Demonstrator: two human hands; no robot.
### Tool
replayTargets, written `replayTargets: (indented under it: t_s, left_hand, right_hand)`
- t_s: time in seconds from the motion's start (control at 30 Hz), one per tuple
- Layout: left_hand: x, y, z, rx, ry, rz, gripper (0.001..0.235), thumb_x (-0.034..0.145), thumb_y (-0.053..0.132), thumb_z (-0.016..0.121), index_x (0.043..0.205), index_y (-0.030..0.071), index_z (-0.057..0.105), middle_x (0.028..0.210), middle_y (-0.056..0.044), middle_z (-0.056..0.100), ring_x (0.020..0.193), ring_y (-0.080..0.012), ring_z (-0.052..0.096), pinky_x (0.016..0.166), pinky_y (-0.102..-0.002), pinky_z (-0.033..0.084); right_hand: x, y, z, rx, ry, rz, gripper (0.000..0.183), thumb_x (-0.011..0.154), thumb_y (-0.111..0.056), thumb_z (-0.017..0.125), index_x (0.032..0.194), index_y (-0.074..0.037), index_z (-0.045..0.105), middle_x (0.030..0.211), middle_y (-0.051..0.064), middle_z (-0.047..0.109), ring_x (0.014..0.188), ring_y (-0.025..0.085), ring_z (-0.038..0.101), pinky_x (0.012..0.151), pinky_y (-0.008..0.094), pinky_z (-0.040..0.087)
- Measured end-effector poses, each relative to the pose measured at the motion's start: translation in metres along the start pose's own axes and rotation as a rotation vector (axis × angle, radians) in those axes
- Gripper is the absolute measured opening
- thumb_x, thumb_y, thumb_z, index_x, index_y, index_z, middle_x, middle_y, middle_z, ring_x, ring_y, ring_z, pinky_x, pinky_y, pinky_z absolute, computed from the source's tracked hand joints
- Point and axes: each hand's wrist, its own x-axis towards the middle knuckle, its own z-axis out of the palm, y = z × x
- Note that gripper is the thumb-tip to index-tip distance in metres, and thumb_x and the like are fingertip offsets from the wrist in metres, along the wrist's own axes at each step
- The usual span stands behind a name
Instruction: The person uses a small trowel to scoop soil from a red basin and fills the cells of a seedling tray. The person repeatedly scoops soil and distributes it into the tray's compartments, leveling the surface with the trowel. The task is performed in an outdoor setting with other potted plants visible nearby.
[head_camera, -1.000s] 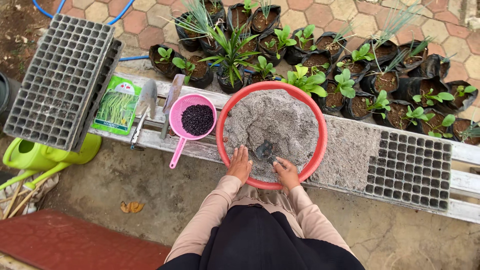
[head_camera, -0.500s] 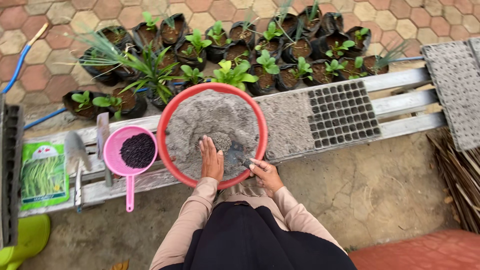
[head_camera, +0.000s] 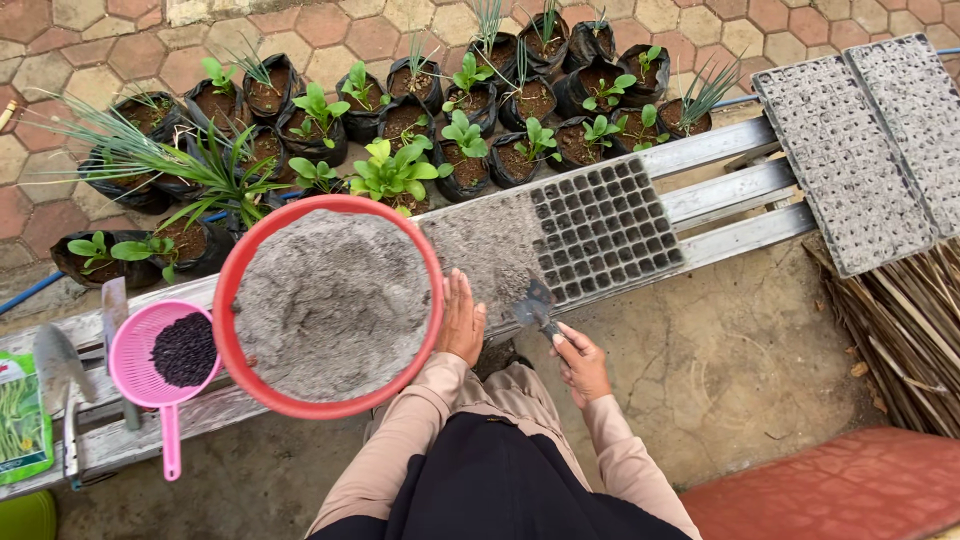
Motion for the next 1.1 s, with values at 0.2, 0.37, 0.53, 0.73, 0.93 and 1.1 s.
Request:
replayTargets:
  t_s: [0.2, 0.37, 0.53, 0.73, 0.93, 1.1]
  left_hand:
    - [0.026, 0.032, 0.093, 0.016, -0.109, -0.118, 0.070, 0.109, 0.034, 0.036, 0.164, 0.003, 0.006, 0.172, -0.020, 0.008, 0.159, -0.0417, 0.003, 0.128, -0.048, 0.007]
    - [0.042, 0.045, 0.156, 0.063, -0.228, -0.255, 0.074, 0.106, 0.037, 0.040, 0.164, 0.005, 0.006, 0.172, -0.017, 0.007, 0.158, -0.0409, -0.001, 0.126, -0.052, 0.003]
    - [0.058, 0.050, 0.191, 0.182, -0.362, -0.334, 0.078, 0.103, 0.040, 0.043, 0.163, 0.006, 0.008, 0.172, -0.013, 0.007, 0.158, -0.0399, 0.000, 0.126, -0.054, 0.003]
    - [0.072, 0.049, 0.204, 0.325, -0.434, -0.361, 0.075, 0.103, 0.043, 0.041, 0.163, 0.008, 0.012, 0.173, -0.010, 0.007, 0.158, -0.0397, -0.002, 0.123, -0.062, -0.002]
    - [0.094, 0.049, 0.205, 0.396, -0.454, -0.353, 0.074, 0.104, 0.044, 0.038, 0.163, 0.008, 0.010, 0.173, -0.010, 0.004, 0.157, -0.0385, -0.004, 0.122, -0.063, -0.005]
    - [0.112, 0.053, 0.205, 0.419, -0.459, -0.408, 0.076, 0.105, 0.045, 0.037, 0.163, 0.007, 0.007, 0.173, -0.010, -0.001, 0.157, -0.0376, -0.008, 0.122, -0.064, -0.006]
  right_hand:
    - [0.052, -0.020, -0.080, -0.086, 0.089, 0.016, 0.043, 0.089, -0.014, 0.075, 0.131, -0.007, 0.069, 0.077, 0.000, 0.065, 0.044, 0.003, 0.036, 0.039, 0.022, 0.024]
    - [0.098, -0.014, -0.116, -0.148, 0.115, 0.019, 0.043, 0.088, -0.012, 0.076, 0.131, -0.007, 0.069, 0.078, -0.001, 0.066, 0.046, 0.002, 0.035, 0.040, 0.022, 0.023]
    - [0.135, 0.010, -0.125, -0.241, 0.127, -0.159, 0.040, 0.089, -0.011, 0.078, 0.127, -0.003, 0.072, 0.095, -0.001, 0.070, 0.069, 0.001, 0.052, 0.060, 0.019, 0.042]
    - [0.147, 0.009, -0.109, -0.345, 0.151, -0.246, 0.039, 0.089, -0.011, 0.078, 0.126, 0.001, 0.073, 0.106, 0.000, 0.072, 0.088, 0.004, 0.060, 0.078, 0.021, 0.050]
    - [0.143, -0.001, -0.103, -0.378, 0.178, -0.320, 0.039, 0.089, -0.011, 0.078, 0.125, 0.001, 0.073, 0.107, 0.000, 0.073, 0.092, 0.005, 0.062, 0.082, 0.021, 0.051]
    - [0.144, -0.004, -0.103, -0.424, 0.191, -0.338, 0.040, 0.090, -0.012, 0.078, 0.127, 0.001, 0.072, 0.107, 0.002, 0.074, 0.091, 0.005, 0.062, 0.081, 0.022, 0.052]
